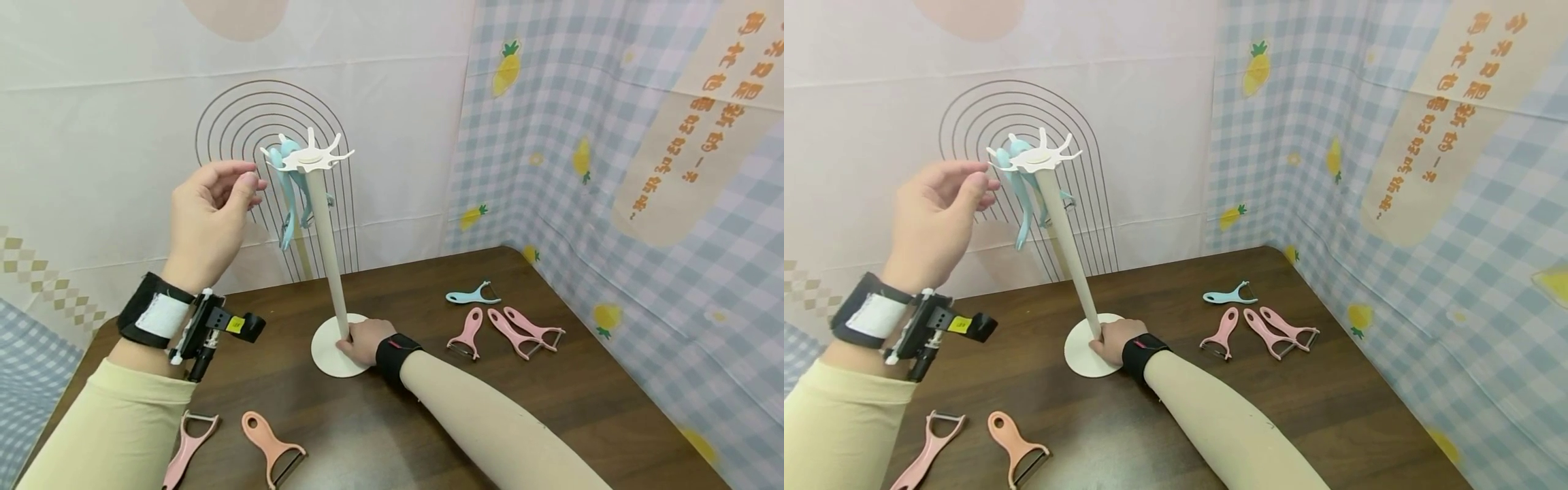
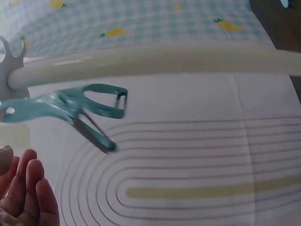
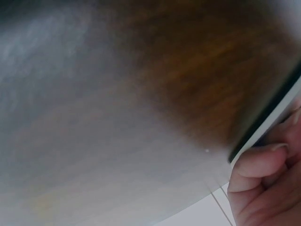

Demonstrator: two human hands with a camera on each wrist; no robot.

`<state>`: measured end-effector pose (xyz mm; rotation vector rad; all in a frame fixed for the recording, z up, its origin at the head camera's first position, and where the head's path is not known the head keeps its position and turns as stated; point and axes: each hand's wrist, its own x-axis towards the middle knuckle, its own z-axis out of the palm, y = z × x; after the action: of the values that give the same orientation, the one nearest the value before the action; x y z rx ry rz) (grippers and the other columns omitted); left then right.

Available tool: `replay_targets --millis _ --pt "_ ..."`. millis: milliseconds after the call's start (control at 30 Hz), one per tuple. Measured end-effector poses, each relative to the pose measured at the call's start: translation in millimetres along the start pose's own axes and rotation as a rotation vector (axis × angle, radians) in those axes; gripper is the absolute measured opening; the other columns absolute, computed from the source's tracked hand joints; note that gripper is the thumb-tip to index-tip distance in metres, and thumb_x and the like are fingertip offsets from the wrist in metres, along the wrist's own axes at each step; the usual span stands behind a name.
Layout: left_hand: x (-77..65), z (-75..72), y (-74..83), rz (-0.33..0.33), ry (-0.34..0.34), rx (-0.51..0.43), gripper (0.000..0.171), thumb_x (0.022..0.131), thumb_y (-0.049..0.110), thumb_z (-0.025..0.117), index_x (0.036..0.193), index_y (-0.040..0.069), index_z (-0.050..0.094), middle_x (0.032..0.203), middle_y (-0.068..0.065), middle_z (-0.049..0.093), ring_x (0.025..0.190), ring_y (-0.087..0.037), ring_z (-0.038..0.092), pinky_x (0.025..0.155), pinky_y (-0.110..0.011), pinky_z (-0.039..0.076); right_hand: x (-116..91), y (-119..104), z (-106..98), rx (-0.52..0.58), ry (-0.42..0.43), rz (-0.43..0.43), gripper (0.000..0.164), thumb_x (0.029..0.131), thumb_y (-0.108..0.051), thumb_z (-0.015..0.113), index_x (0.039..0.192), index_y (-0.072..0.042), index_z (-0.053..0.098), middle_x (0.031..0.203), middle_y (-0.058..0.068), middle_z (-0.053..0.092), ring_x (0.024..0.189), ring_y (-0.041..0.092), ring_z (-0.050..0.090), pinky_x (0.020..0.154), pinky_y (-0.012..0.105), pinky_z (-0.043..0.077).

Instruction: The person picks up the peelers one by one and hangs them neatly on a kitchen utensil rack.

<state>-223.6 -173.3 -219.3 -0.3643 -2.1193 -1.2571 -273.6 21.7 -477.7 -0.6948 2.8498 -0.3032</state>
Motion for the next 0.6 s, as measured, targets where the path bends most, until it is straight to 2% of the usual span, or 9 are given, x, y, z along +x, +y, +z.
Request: replay_targets --millis 100,233,467,600 --pt "-8.6 -5.4 -5.6 -0.002 -0.011 0.041 0.028 0.099 0.024 0.056 0.118 0.005 0.063 0.102 -0.010 0.069 0.084 -0.010 0.064 0.072 -0.018 0.048 -0.6 -0.5 -0.6 -0.002 0.003 0.000 0.033 0.095 -0.052 0.052 0.097 -0.022 0.065 0.076 -0.009 0.061 0.072 0.011 0.059 0.062 0.032 0.045" --pt "-23.7 -13.5 -17.9 -0.008 -0.051 0.143 0.030 0.098 0.030 0.057 0.118 0.008 0.065 0.096 -0.007 0.068 0.078 -0.012 0.060 0.063 -0.019 0.042 -0.8 -0.4 0.3 -0.002 0.008 -0.003 0.032 0.095 -0.051 0.052 0.096 -0.021 0.065 0.075 -0.009 0.060 0.071 0.011 0.058 0.062 0.033 0.045" --pt "-53.3 -26.9 -46.2 -0.041 -0.211 0.277 0.034 0.098 0.035 0.057 0.120 0.010 0.064 0.094 -0.004 0.066 0.076 -0.015 0.055 0.065 -0.020 0.040 -2.1 -0.5 0.1 -0.010 0.019 -0.004 0.033 0.095 -0.051 0.052 0.095 -0.021 0.065 0.073 -0.009 0.059 0.069 0.011 0.057 0.061 0.032 0.045" --pt "-67.9 -31.7 -59.0 -0.101 -0.311 0.321 0.037 0.097 0.039 0.057 0.119 0.010 0.064 0.098 -0.006 0.068 0.080 -0.017 0.059 0.066 -0.024 0.044 -3.9 -2.2 -1.6 -0.015 0.016 -0.003 0.035 0.096 -0.050 0.051 0.102 -0.020 0.067 0.073 -0.008 0.060 0.069 0.012 0.057 0.061 0.032 0.044"
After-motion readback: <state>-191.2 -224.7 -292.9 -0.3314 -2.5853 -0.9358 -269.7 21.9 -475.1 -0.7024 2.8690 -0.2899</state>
